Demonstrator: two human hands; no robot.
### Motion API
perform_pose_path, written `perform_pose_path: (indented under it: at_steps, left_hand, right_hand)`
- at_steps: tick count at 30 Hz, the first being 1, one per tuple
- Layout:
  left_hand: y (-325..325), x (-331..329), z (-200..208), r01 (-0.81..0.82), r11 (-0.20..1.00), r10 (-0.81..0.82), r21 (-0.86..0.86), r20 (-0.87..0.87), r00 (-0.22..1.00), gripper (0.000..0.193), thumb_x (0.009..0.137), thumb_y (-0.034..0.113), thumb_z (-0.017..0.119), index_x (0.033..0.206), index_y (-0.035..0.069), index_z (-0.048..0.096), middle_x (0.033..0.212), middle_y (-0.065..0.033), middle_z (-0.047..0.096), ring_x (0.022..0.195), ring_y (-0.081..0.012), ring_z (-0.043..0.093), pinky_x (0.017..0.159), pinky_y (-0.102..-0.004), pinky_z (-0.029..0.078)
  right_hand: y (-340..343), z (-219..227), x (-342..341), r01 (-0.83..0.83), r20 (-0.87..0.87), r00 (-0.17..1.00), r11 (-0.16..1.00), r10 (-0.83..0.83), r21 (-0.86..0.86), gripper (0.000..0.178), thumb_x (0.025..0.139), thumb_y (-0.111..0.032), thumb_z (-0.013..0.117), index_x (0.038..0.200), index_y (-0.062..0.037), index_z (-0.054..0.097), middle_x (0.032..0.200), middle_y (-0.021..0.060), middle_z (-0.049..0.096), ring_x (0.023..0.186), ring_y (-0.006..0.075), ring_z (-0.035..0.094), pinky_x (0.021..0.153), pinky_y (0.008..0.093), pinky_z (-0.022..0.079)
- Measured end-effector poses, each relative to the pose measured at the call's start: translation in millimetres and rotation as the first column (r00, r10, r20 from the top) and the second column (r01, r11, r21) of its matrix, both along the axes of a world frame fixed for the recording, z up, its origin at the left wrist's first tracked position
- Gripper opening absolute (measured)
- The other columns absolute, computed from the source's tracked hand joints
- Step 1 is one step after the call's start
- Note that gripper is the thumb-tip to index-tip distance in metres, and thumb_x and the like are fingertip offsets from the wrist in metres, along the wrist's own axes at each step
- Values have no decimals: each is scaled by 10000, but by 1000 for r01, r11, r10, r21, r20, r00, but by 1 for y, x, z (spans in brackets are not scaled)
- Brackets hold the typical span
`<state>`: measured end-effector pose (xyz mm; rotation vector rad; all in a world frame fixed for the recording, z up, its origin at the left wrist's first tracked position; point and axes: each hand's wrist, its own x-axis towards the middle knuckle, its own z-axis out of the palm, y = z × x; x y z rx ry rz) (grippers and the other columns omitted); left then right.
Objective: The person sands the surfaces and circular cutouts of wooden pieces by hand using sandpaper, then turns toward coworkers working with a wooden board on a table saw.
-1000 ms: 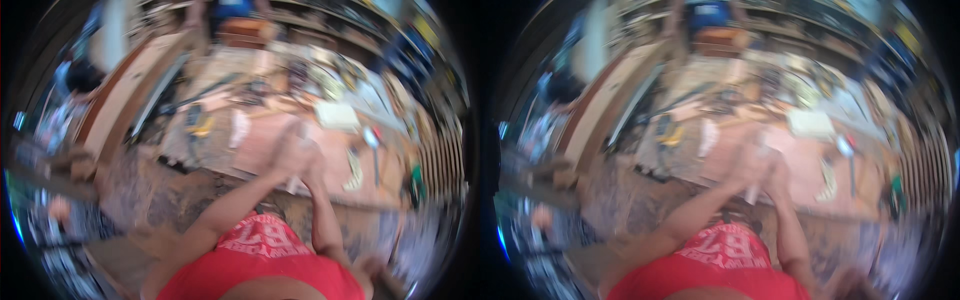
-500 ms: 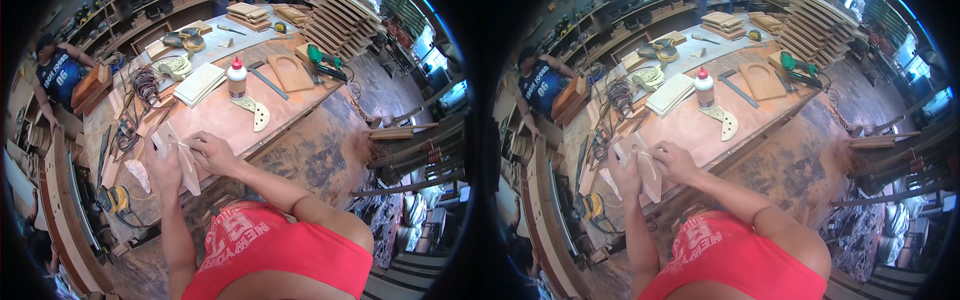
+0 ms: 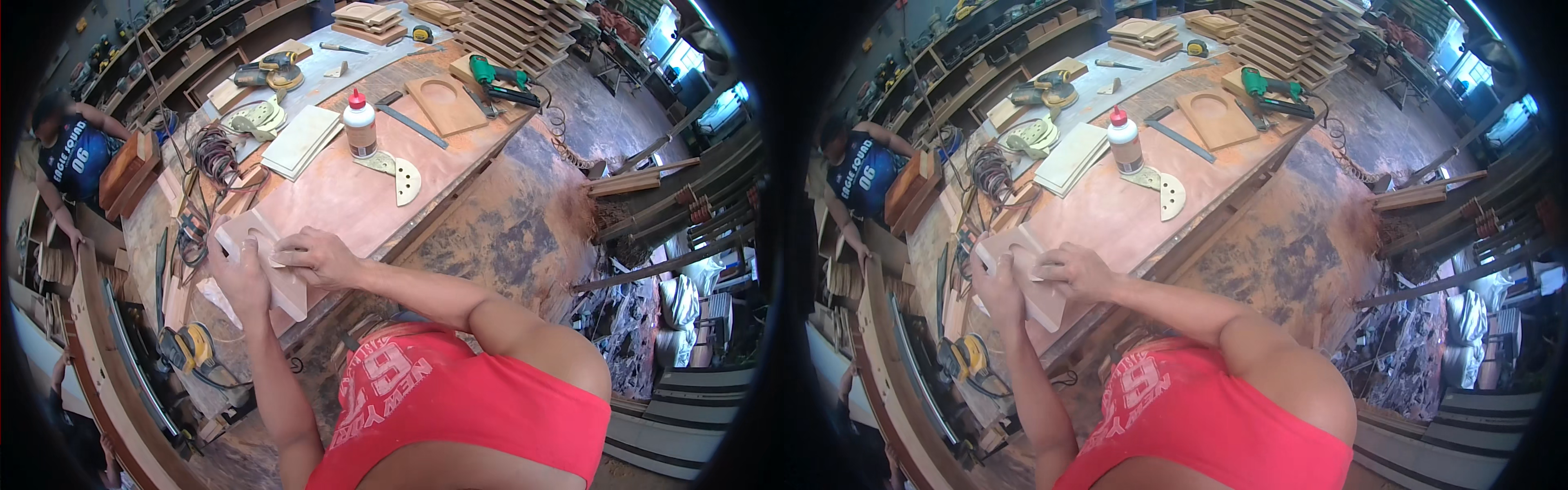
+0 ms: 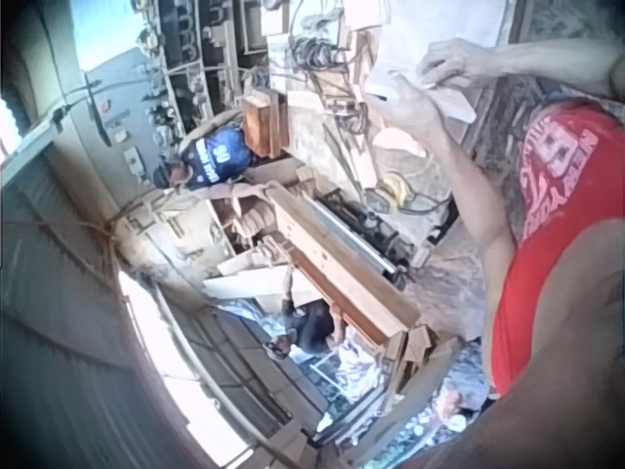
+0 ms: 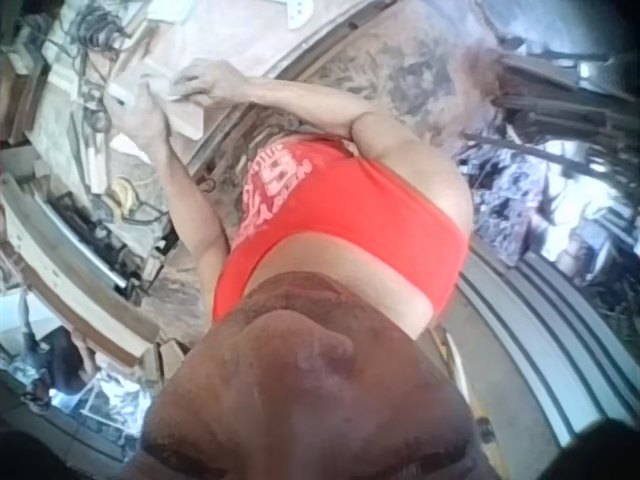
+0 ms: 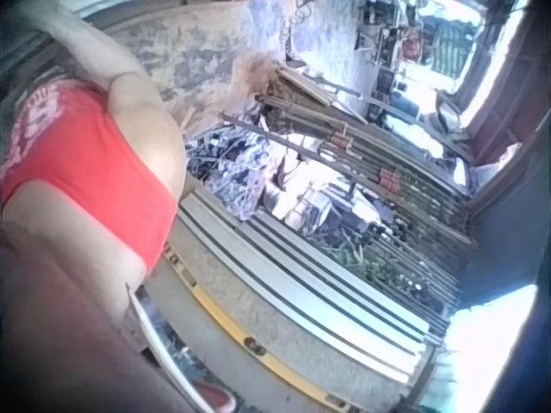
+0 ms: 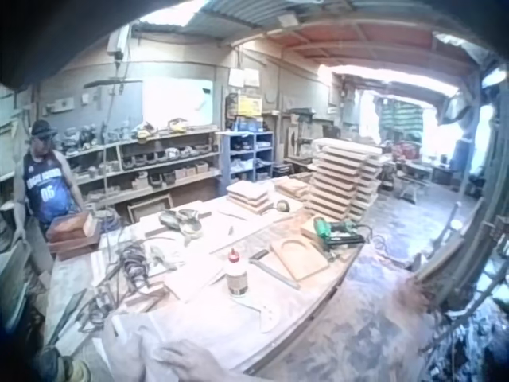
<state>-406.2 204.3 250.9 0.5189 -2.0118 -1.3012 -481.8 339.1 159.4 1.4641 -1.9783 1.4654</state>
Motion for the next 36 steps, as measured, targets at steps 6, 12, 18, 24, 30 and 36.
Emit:
perform_pose_path:
  at_steps: [6, 12, 18, 24, 30, 36]
  left_hand:
    - [-4, 2, 2, -18, 1000, 18, 1, 10, 1000, 456, 905, -11, 592, 1356, -51, 535, 1292, -206, 599, 1190, -298, 597, 1069, -403, 431]
    - [-6, 9, 3, 20, 994, -12, -111, 72, 997, 517, 849, 20, 634, 1357, -32, 553, 1288, -187, 607, 1182, -325, 606, 1086, -425, 427]
    - [-26, 33, -1, 156, 988, -156, -9, 10, 988, 526, 839, 5, 640, 1358, -10, 560, 1308, -157, 614, 1202, -261, 599, 1077, -395, 445]
    - [-32, 33, -2, 212, 949, -189, 235, -114, 975, 498, 864, 13, 641, 1355, 5, 560, 1311, -139, 628, 1201, -223, 603, 1055, -362, 469]
    - [-29, 43, -16, 40, 994, -49, 98, 98, 994, 480, 885, 71, 670, 1348, 31, 552, 1187, -127, 670, 1091, -209, 647, 980, -380, 518]
    - [-8, 38, -6, -130, 990, 129, -55, -25, 991, 513, 814, 95, 681, 1311, 47, 564, 969, -186, 677, 905, -279, 691, 827, -404, 553]
  right_hand:
    - [-1, -9, 3, -30, -55, 998, 998, 27, -57, 263, 795, -102, 721, 1056, -122, 742, 1089, 84, 710, 870, 319, 668, 774, 417, 557]
    - [9, 17, -17, 91, 294, 949, 991, -116, 97, 220, 857, -174, 658, 1045, -72, 710, 941, 170, 701, 863, 398, 664, 773, 461, 541]
    - [25, 16, -28, -357, 883, 383, 925, 270, -128, 143, 920, -100, 567, 1016, -36, 650, 776, -17, 617, 669, 54, 554, 594, 234, 449]
    - [-17, -1, -20, -360, 872, 389, 920, 298, -154, 270, 894, -189, 704, 1093, -11, 664, 941, 67, 701, 853, 108, 653, 769, 298, 537]
    - [-39, 2, -5, -404, 720, 628, 914, 294, -21, 387, 866, -162, 749, 1208, -8, 655, 1083, 99, 704, 978, 202, 657, 900, 351, 533]
    - [-46, 1, 1, -363, 767, 493, 899, 409, -246, 224, 941, -76, 694, 1150, -16, 638, 936, -1, 632, 778, 49, 571, 681, 218, 484]
